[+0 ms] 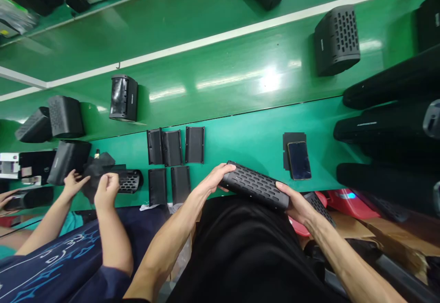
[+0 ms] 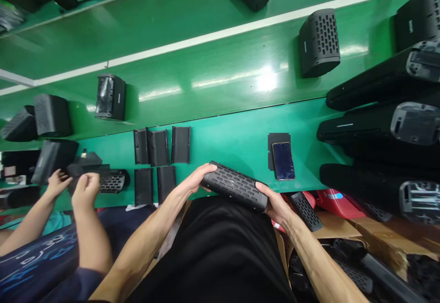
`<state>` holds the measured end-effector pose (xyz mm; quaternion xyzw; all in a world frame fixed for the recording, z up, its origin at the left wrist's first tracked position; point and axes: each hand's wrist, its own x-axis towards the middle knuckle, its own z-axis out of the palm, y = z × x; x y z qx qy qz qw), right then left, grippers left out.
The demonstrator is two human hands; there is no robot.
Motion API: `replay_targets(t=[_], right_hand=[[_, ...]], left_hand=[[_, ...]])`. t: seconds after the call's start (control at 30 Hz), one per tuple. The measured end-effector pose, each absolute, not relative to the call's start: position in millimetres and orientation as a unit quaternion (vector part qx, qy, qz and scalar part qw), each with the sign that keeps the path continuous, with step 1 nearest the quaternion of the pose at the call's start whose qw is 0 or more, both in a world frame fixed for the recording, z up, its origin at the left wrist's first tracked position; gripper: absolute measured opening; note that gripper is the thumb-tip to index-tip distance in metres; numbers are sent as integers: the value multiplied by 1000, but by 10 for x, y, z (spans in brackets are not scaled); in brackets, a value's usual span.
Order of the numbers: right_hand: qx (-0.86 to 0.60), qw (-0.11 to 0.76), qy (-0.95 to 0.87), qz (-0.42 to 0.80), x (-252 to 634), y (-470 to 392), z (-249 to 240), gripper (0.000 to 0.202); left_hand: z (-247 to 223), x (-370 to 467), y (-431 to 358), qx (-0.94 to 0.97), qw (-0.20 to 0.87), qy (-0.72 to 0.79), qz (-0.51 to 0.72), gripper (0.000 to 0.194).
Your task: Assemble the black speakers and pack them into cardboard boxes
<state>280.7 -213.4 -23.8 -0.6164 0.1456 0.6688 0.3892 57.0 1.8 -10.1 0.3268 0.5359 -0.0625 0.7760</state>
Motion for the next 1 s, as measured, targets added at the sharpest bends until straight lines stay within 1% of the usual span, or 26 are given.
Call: replay_targets(t=[0.1, 0.27, 0.43, 0.73, 0.8, 0.87, 0.93, 1.0], right_hand=[[-616, 386, 146, 672, 2813, -2116, -190, 49], [-617, 420, 114, 656, 2766, -2111, -106, 64], [-627, 422, 88, 649, 2755, -2088, -33, 63], [-618, 428, 74, 655, 2765, -1996, 45, 75], [-615, 436, 58, 654, 2753, -2007, 52, 81], [-610, 453, 46, 649, 2713, -2047, 64, 92], [-607, 483, 34, 630, 2628, -2128, 82, 102], [-613, 519, 32, 595, 2495, -2250, 109, 105]], left_hand=[[-82, 558, 22, 348, 778, 520, -54, 44], [-127, 487, 9, 386, 777, 497, -8, 54], [-168, 437, 8, 407, 777, 479, 16, 61], [-203, 385, 38, 391, 794, 466, 16, 77], [-201, 368, 49, 396, 797, 455, 28, 80], [-190, 349, 72, 410, 799, 438, 36, 84], [-167, 328, 105, 426, 803, 414, 32, 87], [-134, 315, 141, 440, 815, 378, 6, 95]])
